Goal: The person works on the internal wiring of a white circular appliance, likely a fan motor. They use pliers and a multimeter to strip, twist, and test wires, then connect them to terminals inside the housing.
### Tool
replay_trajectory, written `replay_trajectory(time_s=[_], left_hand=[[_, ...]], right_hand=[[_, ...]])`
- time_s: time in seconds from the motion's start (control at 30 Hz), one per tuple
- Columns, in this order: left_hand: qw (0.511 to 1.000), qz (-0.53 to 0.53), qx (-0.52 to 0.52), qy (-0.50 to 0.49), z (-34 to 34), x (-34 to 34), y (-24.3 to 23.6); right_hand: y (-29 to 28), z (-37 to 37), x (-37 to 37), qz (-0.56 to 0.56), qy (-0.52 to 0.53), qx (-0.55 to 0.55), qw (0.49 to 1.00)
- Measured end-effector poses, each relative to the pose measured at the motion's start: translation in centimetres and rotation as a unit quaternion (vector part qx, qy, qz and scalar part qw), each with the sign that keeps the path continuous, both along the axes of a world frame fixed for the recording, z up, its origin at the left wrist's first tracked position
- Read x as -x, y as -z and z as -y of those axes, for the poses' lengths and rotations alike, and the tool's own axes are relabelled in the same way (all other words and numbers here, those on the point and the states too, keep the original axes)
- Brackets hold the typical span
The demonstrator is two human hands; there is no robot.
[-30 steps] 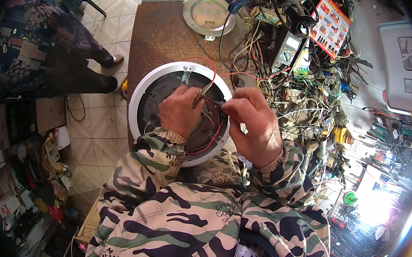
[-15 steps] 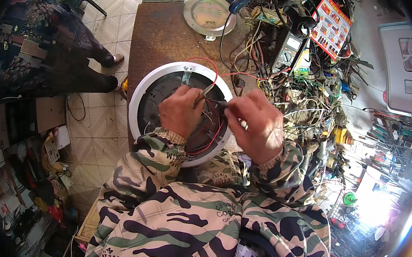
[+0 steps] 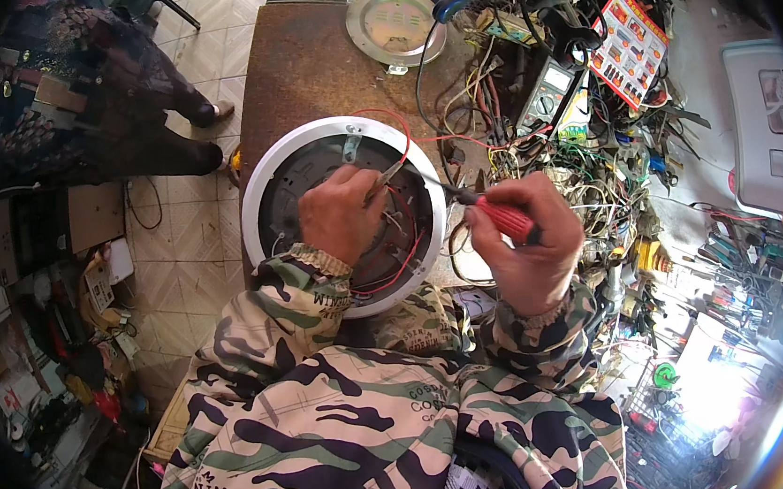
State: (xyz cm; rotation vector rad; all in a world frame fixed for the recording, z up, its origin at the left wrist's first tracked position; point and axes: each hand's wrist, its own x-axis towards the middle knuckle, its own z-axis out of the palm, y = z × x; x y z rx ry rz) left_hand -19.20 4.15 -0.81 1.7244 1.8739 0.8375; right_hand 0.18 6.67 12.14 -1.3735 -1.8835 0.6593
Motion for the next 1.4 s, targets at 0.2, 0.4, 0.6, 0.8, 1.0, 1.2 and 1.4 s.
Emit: replay_trajectory(time_s=[0.2, 0.4, 0.6, 0.8, 1.0, 1.2, 1.4], left_hand=[[1.000, 0.021, -0.014, 0.009, 0.0, 0.3, -0.2], [0.995, 0.098, 0.009, 0.006, -0.2, 0.6, 0.5], [0.998, 0.052, -0.020, -0.005, 0.1, 0.5, 0.2], [0.999, 0.012, -0.043, 0.008, 0.2, 0.4, 0.3], [0.997, -0.011, -0.075, 0.028, 0.2, 0.3, 0.1], [0.995, -0.011, -0.089, 0.032, 0.2, 0.2, 0.3], [0.996, -0.001, -0.081, 0.030, 0.1, 0.3, 0.3]], right_hand=[[-0.3, 1.0, -1.0, -0.015, 0.068, -0.092, 0.993], [5.0, 0.7, 0.2, 0.047, -0.073, -0.046, 0.995], [10.1, 0.4, 2.8, 0.192, -0.081, -0.027, 0.978], [11.3, 0.3, 3.3, 0.212, -0.081, -0.029, 0.974], [11.4, 0.1, 3.6, 0.228, -0.079, -0.012, 0.970], [11.3, 0.1, 3.6, 0.227, -0.080, -0.005, 0.971], [11.3, 0.1, 3.8, 0.223, -0.070, -0.004, 0.972]])
